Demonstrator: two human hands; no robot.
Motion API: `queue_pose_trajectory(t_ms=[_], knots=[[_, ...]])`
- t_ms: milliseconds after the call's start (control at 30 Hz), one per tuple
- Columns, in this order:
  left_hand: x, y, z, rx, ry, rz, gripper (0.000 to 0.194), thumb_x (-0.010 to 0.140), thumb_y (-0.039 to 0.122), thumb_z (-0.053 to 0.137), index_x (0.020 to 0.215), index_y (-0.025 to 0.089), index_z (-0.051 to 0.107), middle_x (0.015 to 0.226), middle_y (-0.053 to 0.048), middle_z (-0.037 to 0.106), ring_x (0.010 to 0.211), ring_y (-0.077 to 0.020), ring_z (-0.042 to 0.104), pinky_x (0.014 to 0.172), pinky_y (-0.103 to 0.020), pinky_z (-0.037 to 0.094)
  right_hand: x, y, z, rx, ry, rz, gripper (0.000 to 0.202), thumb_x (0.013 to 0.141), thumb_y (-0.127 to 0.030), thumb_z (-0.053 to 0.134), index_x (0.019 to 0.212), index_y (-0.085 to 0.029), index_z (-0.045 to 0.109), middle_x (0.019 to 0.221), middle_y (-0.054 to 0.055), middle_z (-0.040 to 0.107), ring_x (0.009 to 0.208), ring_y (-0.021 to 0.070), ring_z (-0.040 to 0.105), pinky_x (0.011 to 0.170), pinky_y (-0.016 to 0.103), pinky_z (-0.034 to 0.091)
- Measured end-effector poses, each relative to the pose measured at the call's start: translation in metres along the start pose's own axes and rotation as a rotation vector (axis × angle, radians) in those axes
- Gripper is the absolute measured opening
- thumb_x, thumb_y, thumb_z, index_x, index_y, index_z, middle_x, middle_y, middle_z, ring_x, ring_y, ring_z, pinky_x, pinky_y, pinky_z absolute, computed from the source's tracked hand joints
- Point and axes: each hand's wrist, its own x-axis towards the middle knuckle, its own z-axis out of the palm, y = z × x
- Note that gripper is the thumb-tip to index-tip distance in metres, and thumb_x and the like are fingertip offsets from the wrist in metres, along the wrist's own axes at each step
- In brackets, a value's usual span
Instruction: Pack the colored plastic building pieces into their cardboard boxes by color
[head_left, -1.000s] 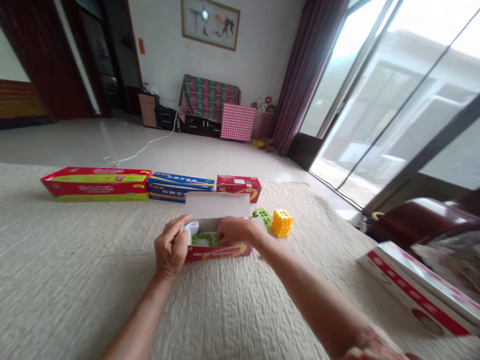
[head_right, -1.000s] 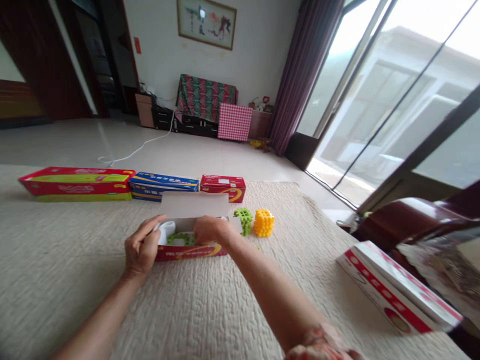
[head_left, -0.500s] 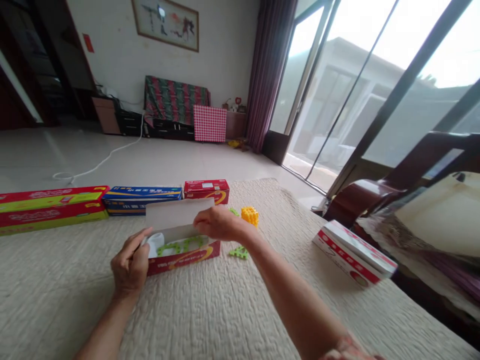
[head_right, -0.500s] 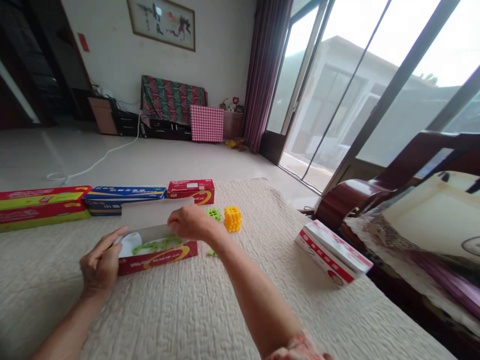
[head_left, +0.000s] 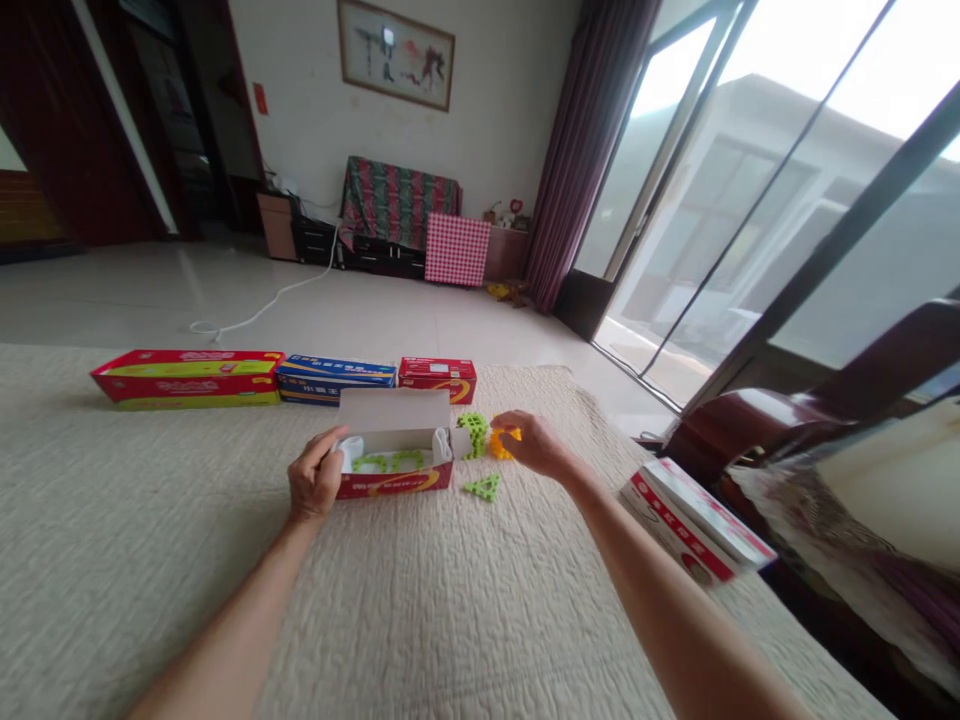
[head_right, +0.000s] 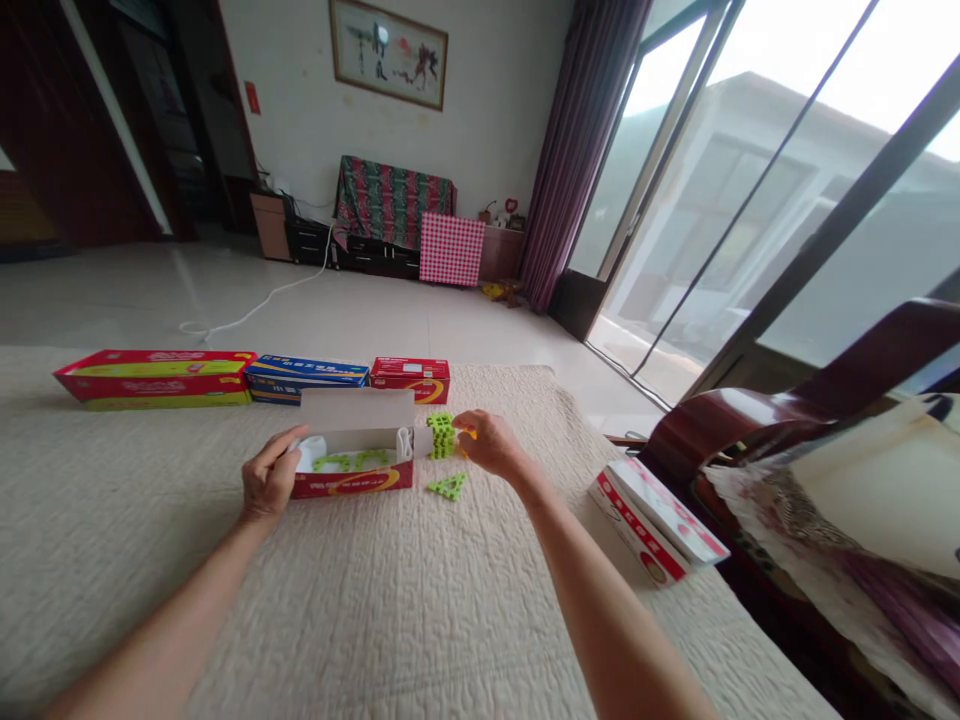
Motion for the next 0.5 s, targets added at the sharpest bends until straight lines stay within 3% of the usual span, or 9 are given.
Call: queue_pose_trajectory(t_ms=[167, 500], knots=[[0.000, 0.002, -0.002, 0.012, -0.007, 0.014, 0.040, 0.078, 0.034, 0.045, 0.104, 0.014, 0.069, 0.113, -0.011, 0.069, 0.109, -0.0249, 0.062, 0.098, -0.038, 0.049, 0.009, -0.001, 0.005, -0.075, -0.048, -0.030, 0.037, 0.075, -0.010, 0.052, 0.109, -0.015, 0.066, 0.111, 0.011, 0.069, 0.097, 0.0203, 0.064, 0.090, 0.033, 0.046], [-0.002, -0.002, -0.001, -0.046, -0.009, 0.045, 0.036, 0.081, 0.031, 0.047, 0.106, 0.016, 0.068, 0.114, -0.009, 0.068, 0.110, -0.0244, 0.062, 0.098, -0.036, 0.049, 0.068, 0.019, 0.026, -0.175, -0.242, -0.161, 0.062, 0.066, -0.005, 0.058, 0.126, -0.017, 0.055, 0.137, 0.014, 0.054, 0.127, 0.0260, 0.047, 0.103, 0.044, 0.036]])
